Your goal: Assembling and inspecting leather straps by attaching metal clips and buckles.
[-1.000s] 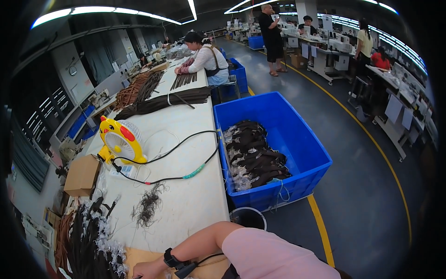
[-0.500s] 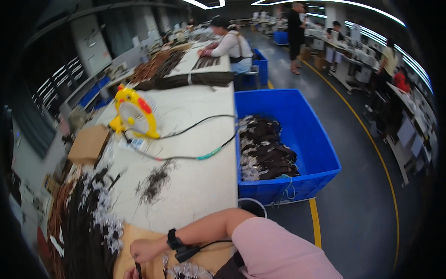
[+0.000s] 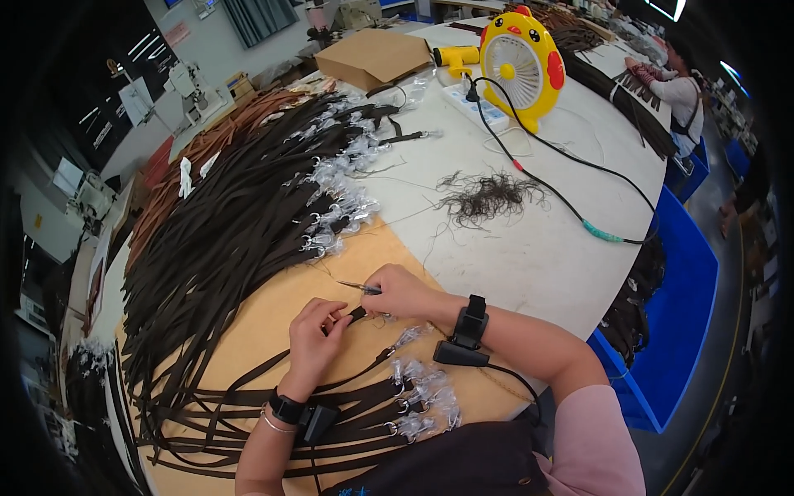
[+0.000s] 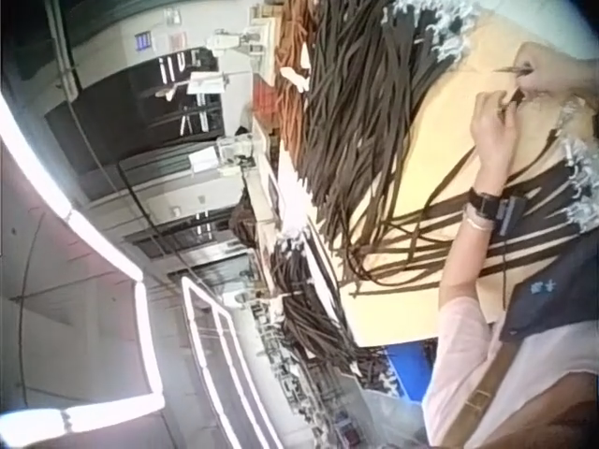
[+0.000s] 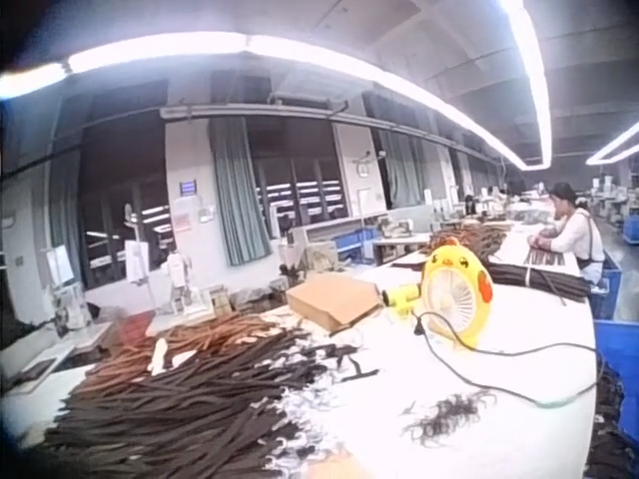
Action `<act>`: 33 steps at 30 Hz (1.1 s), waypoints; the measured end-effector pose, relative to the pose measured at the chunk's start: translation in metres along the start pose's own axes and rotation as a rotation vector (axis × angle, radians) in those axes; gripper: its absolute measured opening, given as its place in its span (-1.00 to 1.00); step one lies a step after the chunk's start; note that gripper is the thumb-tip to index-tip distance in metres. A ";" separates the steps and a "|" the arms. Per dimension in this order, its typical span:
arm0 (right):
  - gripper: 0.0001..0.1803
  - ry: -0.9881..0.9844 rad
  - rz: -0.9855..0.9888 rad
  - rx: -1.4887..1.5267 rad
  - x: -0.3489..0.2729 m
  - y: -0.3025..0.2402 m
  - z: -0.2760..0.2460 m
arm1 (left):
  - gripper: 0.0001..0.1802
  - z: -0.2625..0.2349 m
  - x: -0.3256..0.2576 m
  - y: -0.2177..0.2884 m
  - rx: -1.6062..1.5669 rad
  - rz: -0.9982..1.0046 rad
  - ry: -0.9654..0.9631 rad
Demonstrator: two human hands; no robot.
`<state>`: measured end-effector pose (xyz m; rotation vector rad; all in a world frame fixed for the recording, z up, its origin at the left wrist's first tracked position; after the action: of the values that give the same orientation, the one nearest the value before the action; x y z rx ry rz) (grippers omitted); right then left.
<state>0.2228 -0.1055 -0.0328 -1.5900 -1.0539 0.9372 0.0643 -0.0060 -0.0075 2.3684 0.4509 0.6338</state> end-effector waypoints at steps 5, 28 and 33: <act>-0.80 -0.063 -0.020 0.054 0.002 -0.001 0.000 | -0.82 0.016 0.013 -0.001 -0.037 -0.102 -0.130; -0.72 -0.001 -0.617 -0.936 -0.042 -0.041 -0.010 | -0.90 0.034 0.003 -0.030 -0.589 -0.315 -0.053; -0.74 -0.036 -0.594 -0.942 -0.039 -0.035 -0.008 | -0.90 0.033 0.004 -0.028 -0.528 -0.301 -0.087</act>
<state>0.2109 -0.1398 0.0066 -1.7780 -2.0240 0.0208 0.0815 0.0000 -0.0469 1.7768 0.5150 0.4401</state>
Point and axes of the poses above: each hand's wrist, its own x-axis towards the middle knuckle, its own z-axis out of the palm, y = z × x, the point moved 4 cm from there along x, towards the middle knuckle, and after that the axes turned 1 degree about -z, right-handed, at the moved point
